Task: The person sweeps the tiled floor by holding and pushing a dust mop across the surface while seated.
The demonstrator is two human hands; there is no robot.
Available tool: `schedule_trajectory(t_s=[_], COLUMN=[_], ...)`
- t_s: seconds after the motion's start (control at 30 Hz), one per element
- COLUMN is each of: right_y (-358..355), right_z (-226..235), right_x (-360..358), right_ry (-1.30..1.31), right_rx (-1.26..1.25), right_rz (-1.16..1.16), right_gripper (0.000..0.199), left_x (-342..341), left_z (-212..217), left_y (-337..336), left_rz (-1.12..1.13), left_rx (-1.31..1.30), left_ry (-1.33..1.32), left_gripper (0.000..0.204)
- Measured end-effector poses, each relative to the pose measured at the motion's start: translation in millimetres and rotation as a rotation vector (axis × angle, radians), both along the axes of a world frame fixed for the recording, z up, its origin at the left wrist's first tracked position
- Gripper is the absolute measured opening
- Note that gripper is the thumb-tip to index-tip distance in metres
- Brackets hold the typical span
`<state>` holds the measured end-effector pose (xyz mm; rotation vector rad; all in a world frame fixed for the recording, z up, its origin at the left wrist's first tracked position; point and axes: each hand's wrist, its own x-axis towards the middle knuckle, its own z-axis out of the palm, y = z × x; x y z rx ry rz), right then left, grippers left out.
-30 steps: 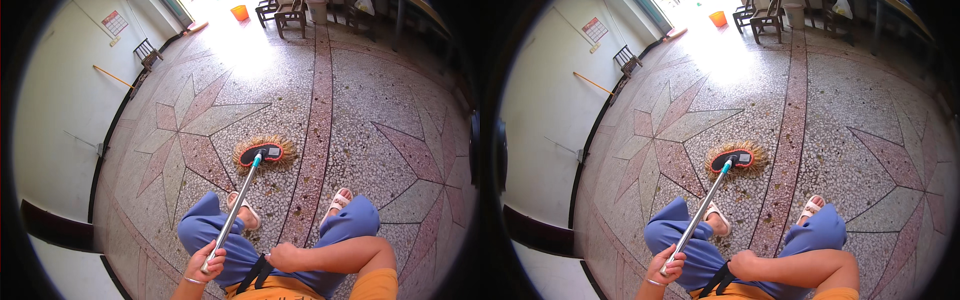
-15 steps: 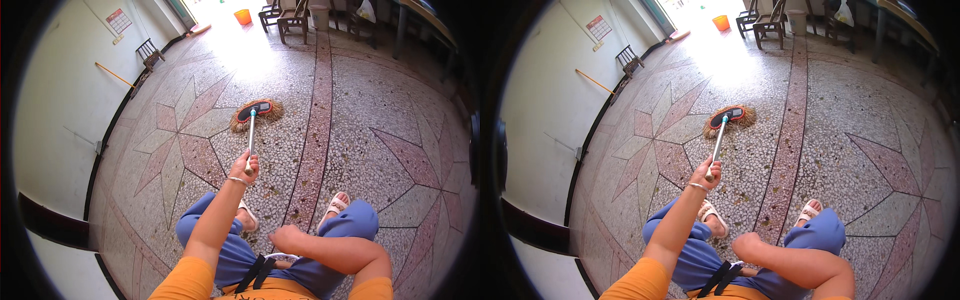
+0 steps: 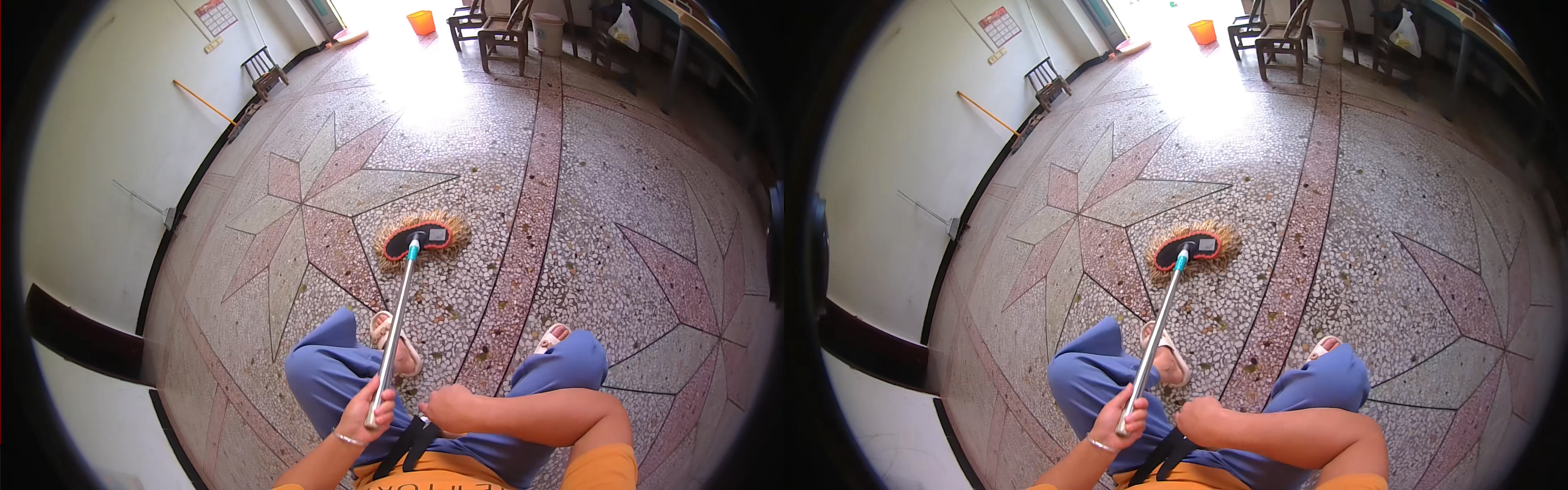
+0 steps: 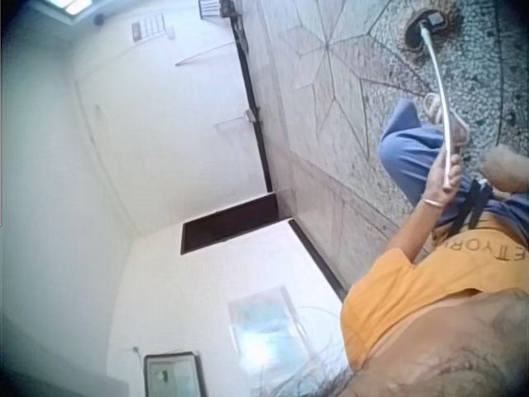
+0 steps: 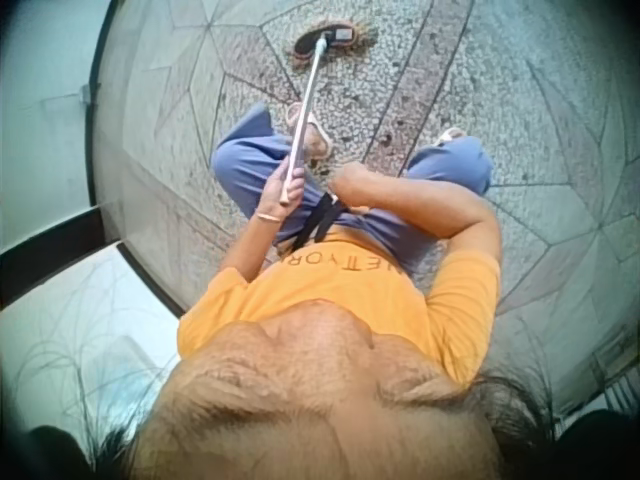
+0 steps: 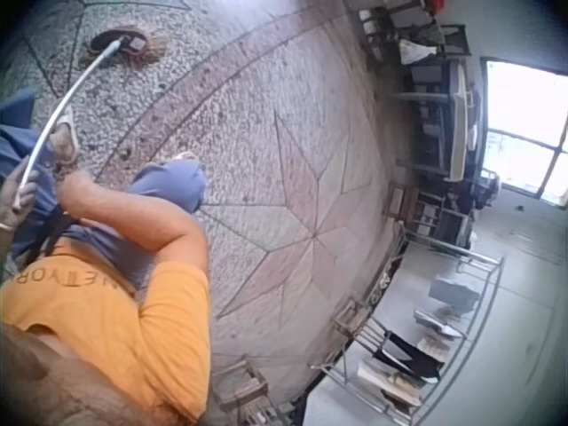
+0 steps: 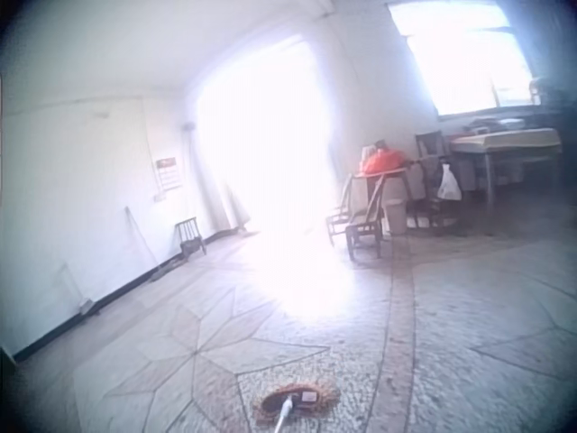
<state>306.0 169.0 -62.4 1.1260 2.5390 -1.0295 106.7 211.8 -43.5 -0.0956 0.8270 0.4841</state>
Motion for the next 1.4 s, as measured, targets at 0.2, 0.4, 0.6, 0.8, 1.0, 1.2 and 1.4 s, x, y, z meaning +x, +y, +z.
schedule_trajectory(t_s=[0.2, 0.4, 0.6, 0.8, 1.0, 1.2, 1.4], right_y=[11.2, 35.8, 65.7, 86.1, 96.6, 86.1, 82.3], right_z=[-17.8, -45.6, -60.4, -74.9, -33.4, -29.9, 7.0], right_x=[-4.1, 20.4, 43.4, 62.6, 33.9, -0.1, -19.2], right_ry=[-0.046, -0.129, -0.195, -0.304, -0.228, -0.19, -0.212], right_rx=[-0.058, -0.012, -0.036, -0.081, -0.004, -0.03, -0.159], right_rz=[0.111, 0.066, -0.198, -0.159, -0.155, -0.019, 0.249], right_gripper=[0.027, 0.027, 0.02, 0.039, 0.032, 0.031, 0.046], left_x=[-7.0, 64.5, 106.7, 99.1, 14.0, -49.1, -61.7], left_z=[15.3, -5.9, -35.5, -50.2, -17.3, 37.8, 39.3], left_y=[-20.8, 63.6, 183.2, 161.4, 42.5, -38.3, -22.9], left_rz=[0.044, -0.018, 0.127, 0.157, 0.059, 0.181, 0.257], left_rx=[-0.076, 0.058, 0.137, 0.188, 0.091, -0.169, -0.173], left_ry=[-0.123, -0.033, 0.059, 0.074, -0.008, -0.245, -0.325], left_gripper=[0.024, 0.035, 0.033, 0.029, 0.032, 0.019, 0.015])
